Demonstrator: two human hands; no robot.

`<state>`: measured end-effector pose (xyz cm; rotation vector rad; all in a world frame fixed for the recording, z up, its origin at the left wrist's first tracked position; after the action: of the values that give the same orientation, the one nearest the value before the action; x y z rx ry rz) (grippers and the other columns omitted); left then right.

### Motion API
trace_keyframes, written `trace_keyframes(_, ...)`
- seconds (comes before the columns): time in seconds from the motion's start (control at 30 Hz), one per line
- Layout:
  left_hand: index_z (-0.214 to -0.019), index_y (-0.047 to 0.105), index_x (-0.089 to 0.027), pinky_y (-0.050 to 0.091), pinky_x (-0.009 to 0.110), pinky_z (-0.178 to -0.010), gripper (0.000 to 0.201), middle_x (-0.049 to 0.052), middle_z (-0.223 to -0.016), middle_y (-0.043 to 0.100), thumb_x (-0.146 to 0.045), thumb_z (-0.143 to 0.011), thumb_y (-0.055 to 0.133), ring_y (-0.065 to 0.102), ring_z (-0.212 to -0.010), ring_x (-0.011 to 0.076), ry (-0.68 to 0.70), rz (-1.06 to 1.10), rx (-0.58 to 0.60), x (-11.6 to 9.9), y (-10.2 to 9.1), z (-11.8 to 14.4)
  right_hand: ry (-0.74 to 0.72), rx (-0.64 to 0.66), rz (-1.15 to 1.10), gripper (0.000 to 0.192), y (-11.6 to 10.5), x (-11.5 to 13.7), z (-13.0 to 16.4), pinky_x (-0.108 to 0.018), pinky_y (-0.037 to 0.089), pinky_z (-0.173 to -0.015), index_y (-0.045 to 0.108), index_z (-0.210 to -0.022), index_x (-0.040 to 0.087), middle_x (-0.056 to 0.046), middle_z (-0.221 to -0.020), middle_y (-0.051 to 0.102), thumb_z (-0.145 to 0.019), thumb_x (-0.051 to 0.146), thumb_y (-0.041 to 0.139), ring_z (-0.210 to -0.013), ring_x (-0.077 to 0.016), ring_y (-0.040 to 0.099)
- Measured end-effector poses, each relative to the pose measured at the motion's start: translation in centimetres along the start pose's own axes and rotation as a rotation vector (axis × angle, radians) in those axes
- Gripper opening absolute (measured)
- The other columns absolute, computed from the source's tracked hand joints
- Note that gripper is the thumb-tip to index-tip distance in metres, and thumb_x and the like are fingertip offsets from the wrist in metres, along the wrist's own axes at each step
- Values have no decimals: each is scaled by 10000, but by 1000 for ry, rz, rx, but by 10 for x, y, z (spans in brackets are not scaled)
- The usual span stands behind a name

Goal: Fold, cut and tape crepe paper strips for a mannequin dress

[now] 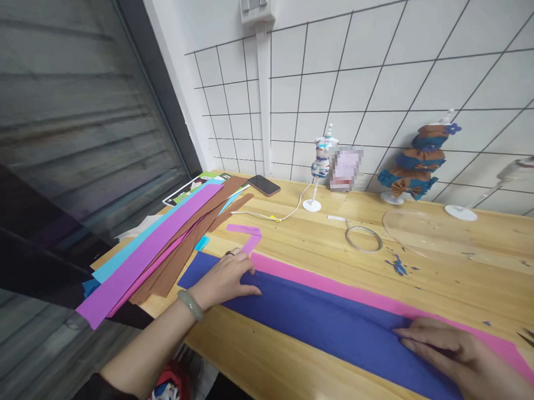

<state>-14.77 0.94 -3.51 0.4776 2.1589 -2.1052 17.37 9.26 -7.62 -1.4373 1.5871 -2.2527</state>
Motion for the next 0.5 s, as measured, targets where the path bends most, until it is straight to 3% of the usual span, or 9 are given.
trace_keyframes(0.17,-797,529,-173,373,282,-735,381,23,-831,539,-539,-727,614,477,-850,186,2,31,13,-1,2,-3,12,13,8,266,3,-3,1,-238,539,-799,732,-904,322,-9,-974,709,-762,483,575,-969,-227,636)
trace_keyframes(0.37,-911,552,-190,375,284,-760,295,19,-877,574,-458,-792,584,501,-882,182,25,70,24,1,6,2,12,15,12,250,2,-3,1,-247,547,-789,727,-921,321,-7,-994,704,-764,455,586,-977,-234,632)
trace_keyframes(0.5,-863,587,-190,381,288,-767,250,24,-828,571,-434,-815,565,508,-865,177,57,53,0,1,4,7,24,14,17,265,2,-9,1,-267,559,-771,721,-943,314,-13,-1051,685,-754,454,600,-965,-243,637)
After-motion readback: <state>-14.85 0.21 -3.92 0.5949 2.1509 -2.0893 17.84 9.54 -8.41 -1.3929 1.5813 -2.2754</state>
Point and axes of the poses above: each hand's wrist, its own z-axis away from the middle knuckle, its own y-axis out of the palm, x = y × z, the point moved 10 cm from there along -z, towards the middle knuckle
